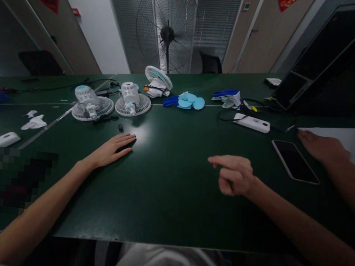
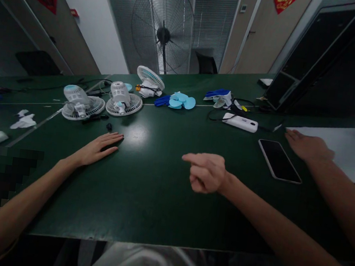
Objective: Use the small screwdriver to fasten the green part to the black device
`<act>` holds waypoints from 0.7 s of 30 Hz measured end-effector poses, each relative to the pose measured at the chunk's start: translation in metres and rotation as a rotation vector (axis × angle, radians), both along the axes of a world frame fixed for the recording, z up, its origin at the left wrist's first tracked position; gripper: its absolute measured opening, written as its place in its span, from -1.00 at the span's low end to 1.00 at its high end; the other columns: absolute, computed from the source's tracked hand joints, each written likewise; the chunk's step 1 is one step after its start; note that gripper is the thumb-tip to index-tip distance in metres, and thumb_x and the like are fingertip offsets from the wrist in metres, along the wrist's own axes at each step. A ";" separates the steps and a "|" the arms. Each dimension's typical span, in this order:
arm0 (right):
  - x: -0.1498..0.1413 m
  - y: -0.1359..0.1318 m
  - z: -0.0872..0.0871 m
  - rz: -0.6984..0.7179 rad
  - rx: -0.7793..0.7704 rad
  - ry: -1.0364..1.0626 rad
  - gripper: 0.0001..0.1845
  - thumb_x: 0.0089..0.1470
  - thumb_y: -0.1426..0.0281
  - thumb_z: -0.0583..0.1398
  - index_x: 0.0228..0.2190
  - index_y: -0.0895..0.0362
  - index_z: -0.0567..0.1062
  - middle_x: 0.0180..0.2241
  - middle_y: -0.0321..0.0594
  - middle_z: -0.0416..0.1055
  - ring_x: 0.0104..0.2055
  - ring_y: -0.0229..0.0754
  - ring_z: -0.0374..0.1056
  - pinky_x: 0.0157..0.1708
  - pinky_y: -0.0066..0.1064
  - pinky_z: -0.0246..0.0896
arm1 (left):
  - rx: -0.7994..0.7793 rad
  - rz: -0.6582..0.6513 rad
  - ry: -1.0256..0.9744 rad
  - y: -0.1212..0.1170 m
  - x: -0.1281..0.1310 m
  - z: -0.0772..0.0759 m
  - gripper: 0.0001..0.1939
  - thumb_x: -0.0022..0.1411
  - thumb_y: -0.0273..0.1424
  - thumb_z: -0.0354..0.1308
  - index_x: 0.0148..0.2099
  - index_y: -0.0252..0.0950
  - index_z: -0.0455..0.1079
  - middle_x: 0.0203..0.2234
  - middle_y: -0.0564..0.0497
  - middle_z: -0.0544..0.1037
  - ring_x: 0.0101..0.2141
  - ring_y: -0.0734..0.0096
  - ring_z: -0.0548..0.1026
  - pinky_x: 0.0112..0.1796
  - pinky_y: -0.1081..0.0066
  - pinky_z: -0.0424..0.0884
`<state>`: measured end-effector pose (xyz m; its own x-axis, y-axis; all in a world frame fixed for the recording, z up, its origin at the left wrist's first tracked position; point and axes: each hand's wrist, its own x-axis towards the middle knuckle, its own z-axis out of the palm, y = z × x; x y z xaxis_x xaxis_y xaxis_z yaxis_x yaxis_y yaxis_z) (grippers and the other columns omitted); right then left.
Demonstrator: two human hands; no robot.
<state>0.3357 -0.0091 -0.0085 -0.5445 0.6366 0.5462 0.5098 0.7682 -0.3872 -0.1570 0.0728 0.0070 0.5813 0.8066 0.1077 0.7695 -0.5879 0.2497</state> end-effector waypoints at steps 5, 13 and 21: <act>0.011 0.070 -0.001 -0.200 0.259 0.083 -0.96 0.27 0.40 0.08 -0.26 0.07 0.34 -0.15 -0.06 0.53 -0.27 -0.09 0.46 -0.42 -0.31 0.24 | 0.087 0.046 -0.086 0.006 -0.010 0.000 -0.54 0.49 -0.08 -0.09 0.14 -0.15 0.51 0.09 -0.12 0.52 0.08 0.07 0.47 0.14 0.08 0.39; 0.007 0.066 -0.004 -0.248 0.255 0.183 -0.95 0.31 0.45 0.07 -0.24 0.07 0.30 -0.18 -0.12 0.47 -0.30 -0.14 0.41 -0.38 -0.32 0.23 | 0.104 0.116 -0.066 0.010 -0.019 0.003 -0.65 0.43 -0.16 0.03 0.05 -0.19 0.52 -0.03 -0.13 0.53 -0.06 0.12 0.52 -0.01 0.21 0.44; 0.008 0.064 -0.005 -0.251 0.243 0.168 -0.96 0.32 0.44 0.07 -0.24 0.07 0.30 -0.19 -0.12 0.46 -0.33 -0.16 0.40 -0.39 -0.32 0.22 | 0.069 0.322 -0.247 0.015 -0.018 -0.004 -0.60 0.30 -0.12 0.15 0.05 -0.23 0.51 -0.21 -0.06 0.59 -0.29 0.24 0.53 -0.23 0.34 0.42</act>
